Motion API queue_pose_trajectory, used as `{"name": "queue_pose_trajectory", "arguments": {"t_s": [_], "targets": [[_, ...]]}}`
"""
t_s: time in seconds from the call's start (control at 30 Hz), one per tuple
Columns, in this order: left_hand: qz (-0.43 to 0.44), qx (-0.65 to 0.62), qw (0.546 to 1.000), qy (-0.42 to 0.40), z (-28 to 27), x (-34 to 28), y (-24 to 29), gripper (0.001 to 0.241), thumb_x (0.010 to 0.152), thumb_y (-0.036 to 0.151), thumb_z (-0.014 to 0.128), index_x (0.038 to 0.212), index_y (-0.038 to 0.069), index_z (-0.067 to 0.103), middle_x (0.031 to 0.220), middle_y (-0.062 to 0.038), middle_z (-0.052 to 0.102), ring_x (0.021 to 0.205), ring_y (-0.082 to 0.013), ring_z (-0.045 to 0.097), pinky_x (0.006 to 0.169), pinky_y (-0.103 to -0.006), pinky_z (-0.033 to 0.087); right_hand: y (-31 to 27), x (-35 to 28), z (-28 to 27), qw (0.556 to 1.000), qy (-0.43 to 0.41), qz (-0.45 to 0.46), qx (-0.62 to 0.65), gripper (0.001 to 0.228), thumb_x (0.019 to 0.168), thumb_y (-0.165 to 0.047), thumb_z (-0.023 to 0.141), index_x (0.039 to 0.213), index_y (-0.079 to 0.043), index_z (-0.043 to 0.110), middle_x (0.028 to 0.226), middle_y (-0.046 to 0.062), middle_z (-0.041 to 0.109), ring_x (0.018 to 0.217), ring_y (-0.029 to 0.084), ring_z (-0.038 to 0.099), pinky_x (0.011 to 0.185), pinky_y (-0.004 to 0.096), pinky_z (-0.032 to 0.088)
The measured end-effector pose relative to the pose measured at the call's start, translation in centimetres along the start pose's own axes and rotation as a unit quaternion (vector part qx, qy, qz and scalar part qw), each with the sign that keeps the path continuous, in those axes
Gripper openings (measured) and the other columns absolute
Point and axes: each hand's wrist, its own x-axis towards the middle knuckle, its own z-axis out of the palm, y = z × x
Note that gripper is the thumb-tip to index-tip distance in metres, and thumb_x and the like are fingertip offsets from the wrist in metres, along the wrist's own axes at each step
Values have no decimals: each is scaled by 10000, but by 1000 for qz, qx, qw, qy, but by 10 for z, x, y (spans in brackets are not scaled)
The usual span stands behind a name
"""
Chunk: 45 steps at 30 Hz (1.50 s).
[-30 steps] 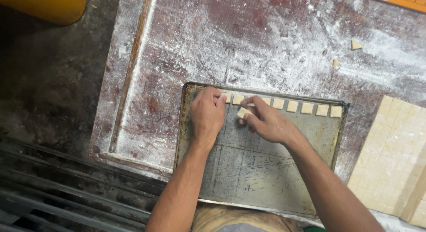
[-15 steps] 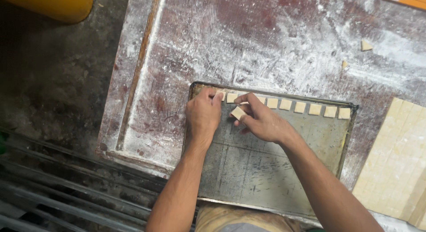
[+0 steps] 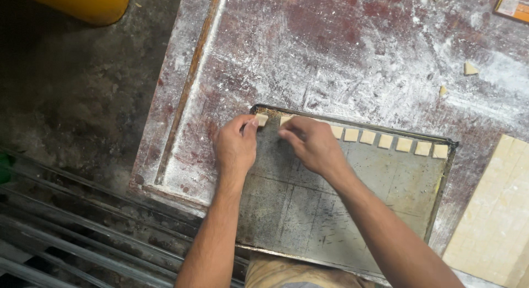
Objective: The person picks small square dough pieces from a floured surface and places them one by one onto a metal baking tray, arranging them in neat rows. The hands continue filling the tray until it is nearly full.
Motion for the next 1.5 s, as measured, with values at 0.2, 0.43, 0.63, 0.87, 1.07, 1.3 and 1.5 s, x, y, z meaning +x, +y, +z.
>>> {"name": "queue_pose_trajectory", "arguments": {"t_s": [0.2, 0.43, 0.63, 0.87, 1.07, 1.3, 1.5], "targets": [[72, 15, 995, 66, 29, 26, -28, 173, 853, 322, 859, 932, 188, 784, 775, -36, 762, 867, -330, 757, 966, -479, 508, 17, 37, 42, 956, 140, -213, -145, 264, 976, -322, 773, 1229, -253, 811, 1076, -9, 776, 1059, 248, 624, 1043, 425, 427], [269, -3, 960, 82, 37, 36, -60, 313, 901, 199, 817, 1214, 221, 814, 1086, -84, 712, 1047, -366, 726, 892, -493, 590, 30, 15, 34, 940, 97, -174, -276, 412, 962, -491, 756, 1306, -264, 760, 1204, 22, 673, 1194, 296, 514, 1090, 579, 360], [270, 79, 958, 49, 30, 43, -61, 207, 971, 313, 736, 1163, 314, 813, 1100, 45, 664, 1055, -258, 684, 931, -415, 569, 29, 22, 49, 931, 150, -164, -290, 229, 962, -350, 800, 1160, -240, 764, 1081, 6, 616, 1117, 271, 528, 1060, 567, 376], [196, 48, 978, 49, 16, 16, -74, 334, 970, 308, 771, 1259, 141, 790, 1057, -151, 745, 1019, -395, 735, 899, -502, 574, 50, 10, 26, 934, 176, -133, -280, 322, 1002, -482, 734, 1259, -291, 771, 1108, 0, 663, 1114, 265, 573, 1045, 540, 395], [199, 119, 970, 73, 32, -5, -92, 259, 1015, 317, 723, 1195, 141, 782, 978, -161, 750, 945, -406, 748, 840, -512, 583, 52, -4, 19, 941, 175, -125, -260, 351, 1000, -479, 708, 1296, -294, 749, 1129, 13, 698, 1124, 286, 610, 1049, 565, 416], [223, 180, 956, 56, 50, -24, -74, 258, 1082, 316, 670, 1200, 119, 787, 991, -202, 776, 964, -444, 751, 873, -552, 566, 92, -82, -52, 939, 243, -147, -194, 345, 1019, -406, 711, 1295, -203, 754, 1153, 53, 709, 1071, 296, 641, 1027, 525, 459], [338, 44, 937, 77, 136, -94, 38, 135, 948, 201, 824, 1071, 154, 797, 1015, -92, 738, 964, -358, 738, 883, -464, 565, 237, -235, -170, 924, 323, 7, -206, 260, 1009, -231, 747, 1251, -149, 791, 1116, 73, 750, 1102, 306, 706, 1061, 481, 508]]}}
